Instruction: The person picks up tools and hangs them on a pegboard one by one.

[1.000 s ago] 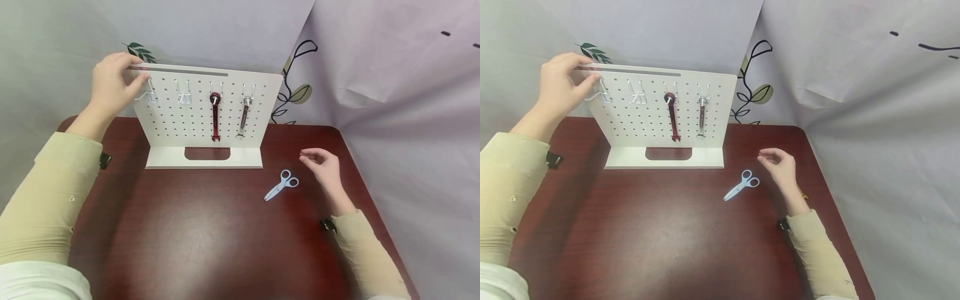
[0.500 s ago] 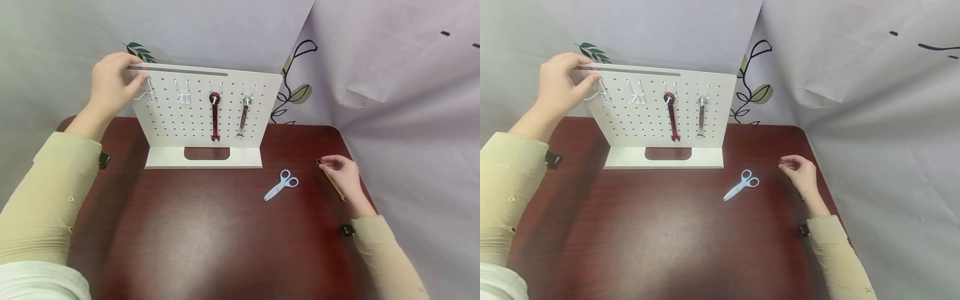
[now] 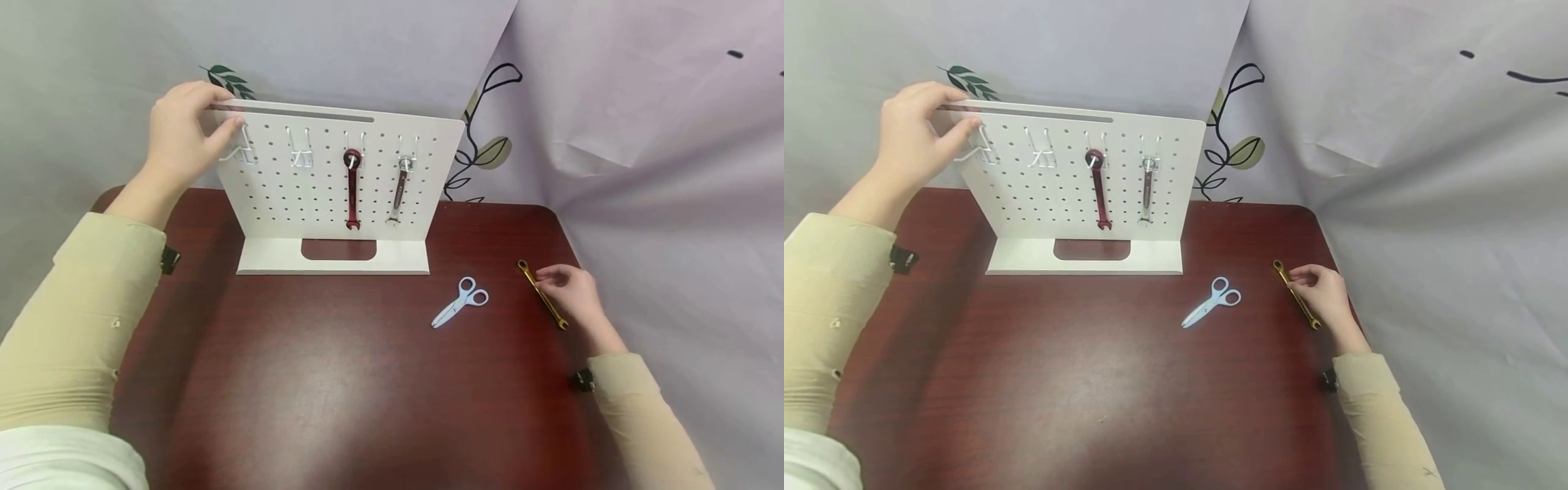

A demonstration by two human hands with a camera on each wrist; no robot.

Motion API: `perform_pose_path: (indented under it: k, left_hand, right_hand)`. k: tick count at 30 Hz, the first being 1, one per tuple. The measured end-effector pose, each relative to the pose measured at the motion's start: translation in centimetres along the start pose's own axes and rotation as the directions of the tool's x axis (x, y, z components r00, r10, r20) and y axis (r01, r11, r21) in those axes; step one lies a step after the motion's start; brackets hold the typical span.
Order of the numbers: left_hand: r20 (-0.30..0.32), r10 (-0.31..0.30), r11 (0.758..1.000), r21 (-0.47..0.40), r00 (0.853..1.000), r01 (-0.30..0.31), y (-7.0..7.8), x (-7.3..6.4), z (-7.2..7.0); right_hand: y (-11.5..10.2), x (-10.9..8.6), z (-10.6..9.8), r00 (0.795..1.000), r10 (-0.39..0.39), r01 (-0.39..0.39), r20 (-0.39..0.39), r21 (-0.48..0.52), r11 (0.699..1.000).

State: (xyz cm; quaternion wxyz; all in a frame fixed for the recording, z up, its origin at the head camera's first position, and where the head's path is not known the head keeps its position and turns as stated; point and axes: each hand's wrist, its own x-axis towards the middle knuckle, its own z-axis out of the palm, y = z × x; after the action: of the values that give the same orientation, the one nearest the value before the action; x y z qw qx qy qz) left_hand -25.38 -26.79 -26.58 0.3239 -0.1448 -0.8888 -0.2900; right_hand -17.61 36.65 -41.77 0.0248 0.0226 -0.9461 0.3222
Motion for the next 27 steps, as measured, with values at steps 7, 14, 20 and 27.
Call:
perform_pose_path:
  k: [7,14,20,27]
  left_hand:
    - [-0.004,0.001,1.000,-0.001,1.000,-0.001,0.1,0.0,0.0]
    - [0.002,-0.007,1.000,0.003,1.000,0.007,0.2,0.0,-0.1]
    - [0.003,-0.011,1.000,0.008,1.000,0.011,0.2,0.0,0.0]
    - [0.001,-0.002,1.000,0.011,1.000,0.002,-0.1,0.0,0.1]
  right_hand:
    - [0.6,0.2,-0.4,0.995,0.024,-0.020,0.093,-0.048,0.999]
    - [1.3,0.7,-0.2,0.988,0.060,-0.052,0.142,-0.061,0.997]
    - [1.9,1.0,0.0,0.987,0.048,-0.042,0.156,-0.042,0.998]
    - [2.1,1.2,0.2,0.980,0.064,-0.062,0.190,-0.015,0.998]
